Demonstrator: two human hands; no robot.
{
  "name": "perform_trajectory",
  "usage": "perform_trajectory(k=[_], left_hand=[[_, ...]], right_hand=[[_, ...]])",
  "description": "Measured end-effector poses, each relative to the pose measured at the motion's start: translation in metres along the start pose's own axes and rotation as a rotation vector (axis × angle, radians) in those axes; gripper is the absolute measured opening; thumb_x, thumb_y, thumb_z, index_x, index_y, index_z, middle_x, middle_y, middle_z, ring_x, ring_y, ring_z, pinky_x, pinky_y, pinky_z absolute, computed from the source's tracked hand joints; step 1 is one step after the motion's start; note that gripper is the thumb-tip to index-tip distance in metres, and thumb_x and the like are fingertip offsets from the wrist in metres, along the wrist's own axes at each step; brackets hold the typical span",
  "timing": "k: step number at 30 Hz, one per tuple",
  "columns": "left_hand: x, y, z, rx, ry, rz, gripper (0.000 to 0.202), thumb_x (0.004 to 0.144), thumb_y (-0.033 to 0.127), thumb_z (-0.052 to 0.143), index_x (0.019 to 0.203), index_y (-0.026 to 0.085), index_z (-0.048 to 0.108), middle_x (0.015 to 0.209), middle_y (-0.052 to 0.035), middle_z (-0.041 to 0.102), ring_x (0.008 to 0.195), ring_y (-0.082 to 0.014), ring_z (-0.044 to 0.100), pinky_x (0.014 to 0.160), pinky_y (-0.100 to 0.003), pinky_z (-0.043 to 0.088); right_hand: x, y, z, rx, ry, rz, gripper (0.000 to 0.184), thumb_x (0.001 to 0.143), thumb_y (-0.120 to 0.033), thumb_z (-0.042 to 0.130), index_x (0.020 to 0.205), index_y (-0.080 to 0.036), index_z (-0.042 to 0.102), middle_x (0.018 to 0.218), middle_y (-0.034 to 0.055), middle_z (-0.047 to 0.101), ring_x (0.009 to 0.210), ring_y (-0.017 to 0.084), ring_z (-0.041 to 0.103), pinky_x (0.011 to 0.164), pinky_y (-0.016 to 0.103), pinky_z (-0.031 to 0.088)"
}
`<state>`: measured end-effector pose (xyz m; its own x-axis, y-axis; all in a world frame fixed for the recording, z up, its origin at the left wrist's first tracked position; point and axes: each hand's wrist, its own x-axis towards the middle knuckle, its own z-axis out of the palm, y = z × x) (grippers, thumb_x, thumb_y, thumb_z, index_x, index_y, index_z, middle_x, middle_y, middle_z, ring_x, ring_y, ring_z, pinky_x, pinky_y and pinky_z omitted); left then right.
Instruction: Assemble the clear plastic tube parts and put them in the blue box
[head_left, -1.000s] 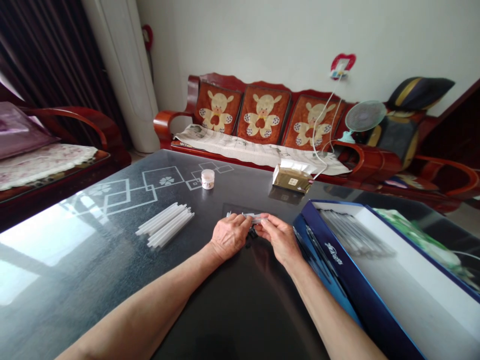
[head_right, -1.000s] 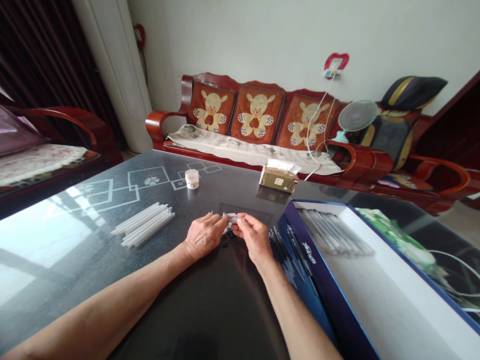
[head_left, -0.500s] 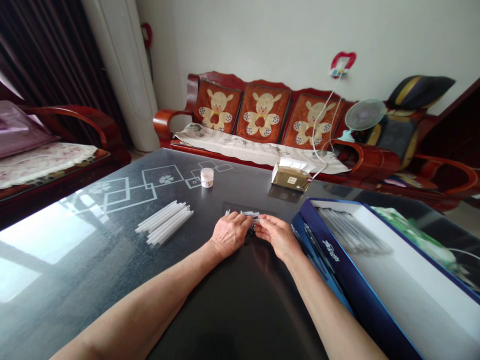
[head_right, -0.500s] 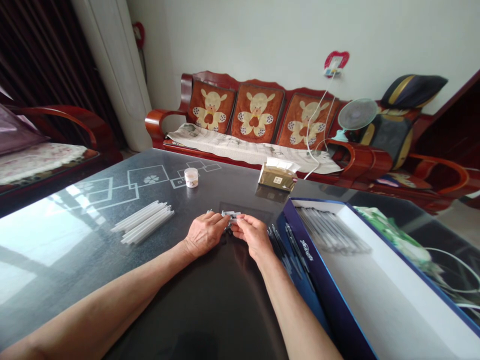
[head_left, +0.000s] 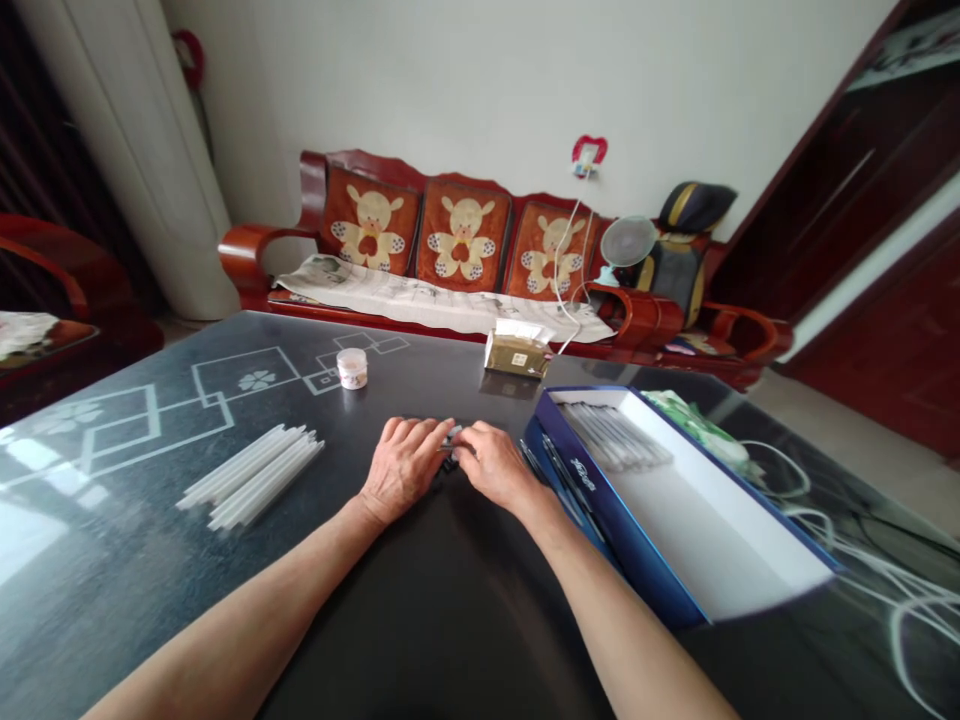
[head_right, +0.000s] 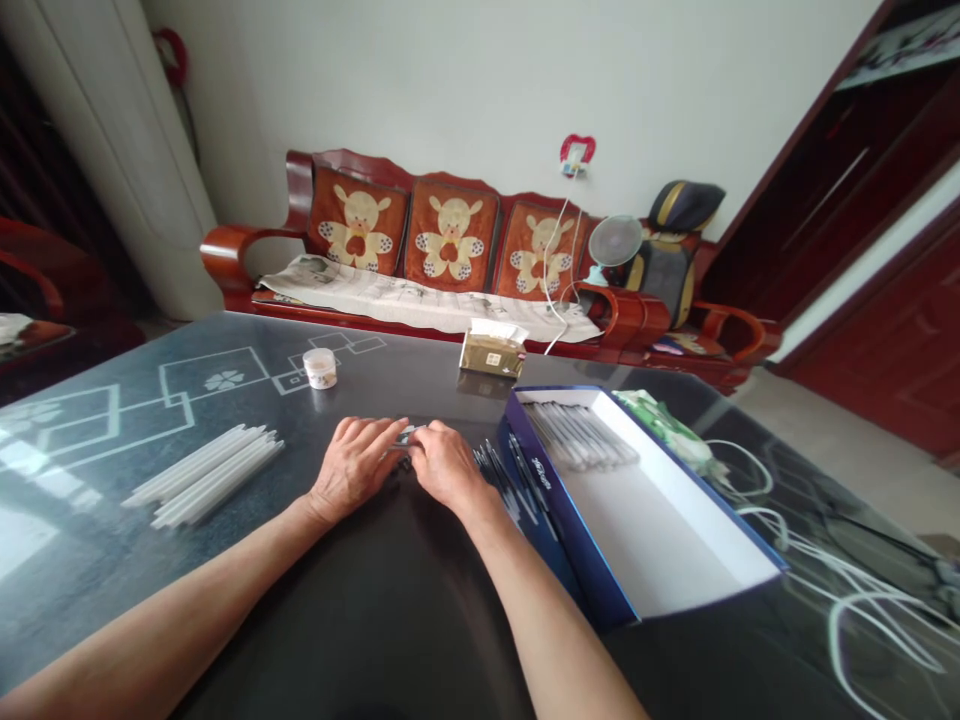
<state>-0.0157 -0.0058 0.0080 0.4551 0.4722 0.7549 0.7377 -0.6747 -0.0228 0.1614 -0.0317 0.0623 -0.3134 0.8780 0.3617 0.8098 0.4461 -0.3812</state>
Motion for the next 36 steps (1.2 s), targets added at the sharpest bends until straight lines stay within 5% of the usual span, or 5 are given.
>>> perform_trajectory(k=[6,11,18,30,36], left_hand=[[-0.001,-0.004,0.003,-0.054,0.152,-0.116,0.054,0.089,0.026,0.051,0.14,0.018,0.038,0.135,-0.0151,0.051,0.121,-0.0303,0.048,0.098,-0.045,0.038],[-0.005,-0.011,0.013,-0.076,0.134,-0.142,0.046,0.088,0.019,0.047,0.134,0.019,0.044,0.126,-0.013,0.057,0.112,-0.0279,0.053,0.093,-0.043,0.042],[-0.007,-0.016,0.018,-0.09,0.113,-0.127,0.033,0.089,0.016,0.046,0.12,0.019,0.054,0.116,-0.0102,0.062,0.103,-0.0242,0.057,0.089,-0.04,0.045],[-0.009,-0.015,0.019,-0.089,0.108,-0.313,0.031,0.089,0.018,0.042,0.113,0.018,0.061,0.108,-0.0104,0.064,0.093,-0.0217,0.058,0.086,-0.037,0.047],[-0.008,-0.022,0.022,-0.189,0.151,-0.561,0.033,0.088,0.015,0.038,0.109,0.019,0.064,0.098,-0.0071,0.067,0.092,-0.0199,0.06,0.084,-0.033,0.049]], right_hand=[[-0.013,0.055,-0.073,-0.174,0.204,0.15,0.017,0.08,-0.02,0.059,0.087,-0.022,0.075,0.091,0.0047,0.066,0.087,0.016,0.063,0.084,0.025,0.046],[-0.045,0.15,-0.131,-0.432,0.199,0.715,0.023,0.08,-0.025,0.057,0.094,-0.023,0.076,0.096,0.0045,0.072,0.088,0.018,0.065,0.08,0.026,0.045],[-0.062,0.216,-0.132,-0.459,0.139,0.919,0.02,0.071,-0.015,0.057,0.071,-0.019,0.077,0.073,0.0091,0.071,0.071,0.022,0.065,0.066,0.03,0.046],[-0.056,0.222,-0.125,-0.421,0.13,0.817,0.022,0.073,-0.018,0.055,0.062,-0.014,0.073,0.059,0.0124,0.065,0.061,0.022,0.061,0.06,0.034,0.039],[-0.031,0.155,-0.118,-0.371,0.238,0.594,0.024,0.076,-0.029,0.054,0.085,-0.021,0.075,0.085,0.0071,0.074,0.078,0.023,0.066,0.071,0.031,0.045]])
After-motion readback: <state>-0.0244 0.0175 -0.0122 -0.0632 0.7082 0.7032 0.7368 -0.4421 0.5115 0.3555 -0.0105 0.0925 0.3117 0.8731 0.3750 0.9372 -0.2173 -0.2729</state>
